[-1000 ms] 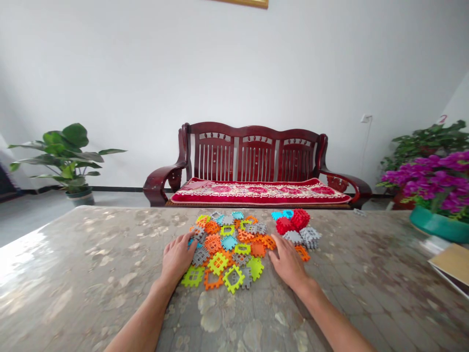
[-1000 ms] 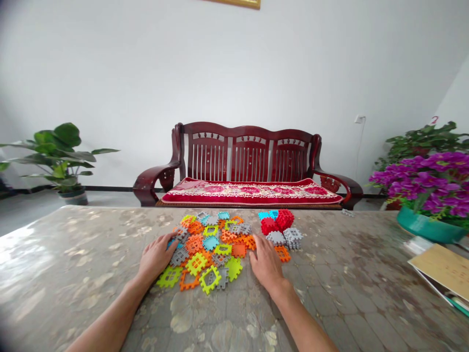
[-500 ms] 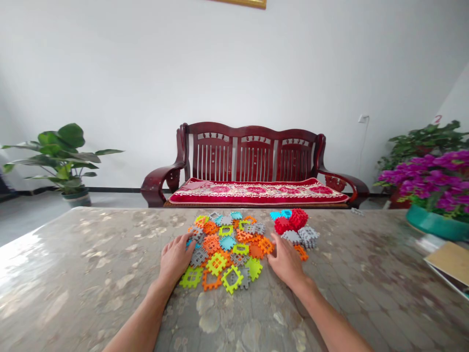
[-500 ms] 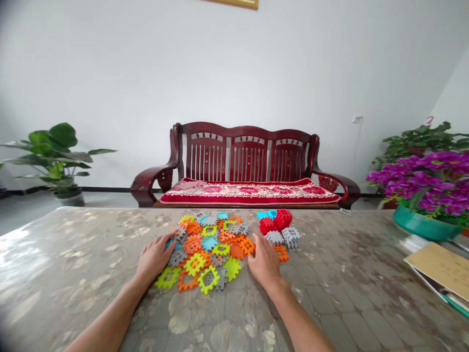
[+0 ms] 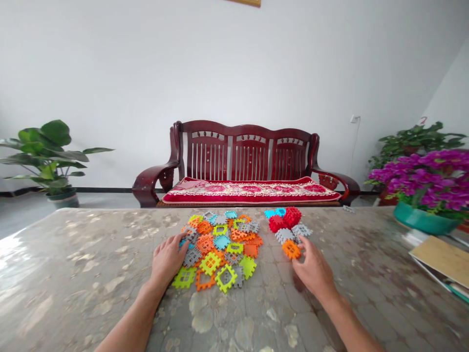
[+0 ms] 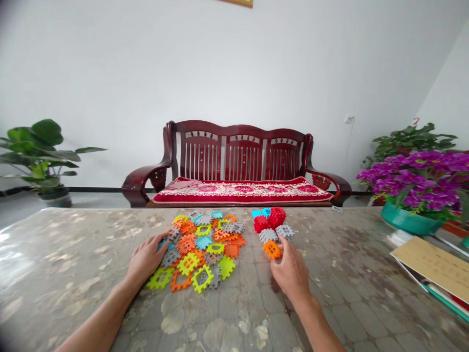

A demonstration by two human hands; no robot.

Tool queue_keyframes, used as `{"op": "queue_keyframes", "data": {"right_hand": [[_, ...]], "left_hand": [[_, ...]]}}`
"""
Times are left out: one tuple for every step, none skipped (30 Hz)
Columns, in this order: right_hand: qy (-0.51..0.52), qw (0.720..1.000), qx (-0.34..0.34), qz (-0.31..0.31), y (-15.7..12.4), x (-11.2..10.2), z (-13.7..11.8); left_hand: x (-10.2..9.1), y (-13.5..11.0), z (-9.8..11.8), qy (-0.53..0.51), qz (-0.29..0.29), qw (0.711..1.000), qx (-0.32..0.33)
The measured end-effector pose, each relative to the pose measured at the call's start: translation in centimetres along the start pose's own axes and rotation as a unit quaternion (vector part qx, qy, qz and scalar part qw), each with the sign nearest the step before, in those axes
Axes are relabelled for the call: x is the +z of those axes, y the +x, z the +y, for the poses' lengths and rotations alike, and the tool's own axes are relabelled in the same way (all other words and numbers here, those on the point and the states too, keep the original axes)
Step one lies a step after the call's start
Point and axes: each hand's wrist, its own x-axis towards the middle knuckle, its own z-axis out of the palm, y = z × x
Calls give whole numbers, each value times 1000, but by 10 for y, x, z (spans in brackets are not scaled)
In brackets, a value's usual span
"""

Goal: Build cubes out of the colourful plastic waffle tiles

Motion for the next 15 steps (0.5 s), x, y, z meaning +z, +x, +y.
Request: {"op": "queue_keyframes", "data": {"right_hand": [[-17,1000,6,4,0,-2,1],[-34,999,11,7,0,-4,1],[-49,999,17,8,1,-5,1],[-61,998,24,6,1,-6,1],[-71,997,33,2,1,-7,0],[-78,996,42,-5,2,-7,0],[-84,995,48,-11,2,-7,0],[-88,995,51,-16,2,-7,0],[-89,994,53,-19,2,-6,0],[-88,995,52,-19,2,-5,0],[-86,995,50,-17,2,-4,0],[-84,995,48,-14,2,-2,0],[-82,996,45,-10,2,0,1],[-79,996,43,-7,2,1,1],[-76,996,43,-3,3,3,1]], "left_hand": [[0,0,0,1,1,1000,0],[0,0,0,1,1,1000,-1],[0,0,0,1,1,1000,-2],[0,0,0,0,0,1000,-1],[-1,0,1,0,-1,1000,-1],[-1,0,1,-1,-3,1000,0],[-1,0,1,-1,-6,1000,0],[-2,0,1,-1,-8,1000,0],[-2,-1,2,-1,-10,1000,-1],[-2,-1,2,0,-10,1000,-2],[-3,-1,2,0,-10,1000,-3],[-3,-1,3,0,-9,1000,-4],[-3,-1,3,1,-8,1000,-5],[-3,-1,3,1,-7,1000,-6],[-3,-1,3,1,-7,1000,-6]]}}
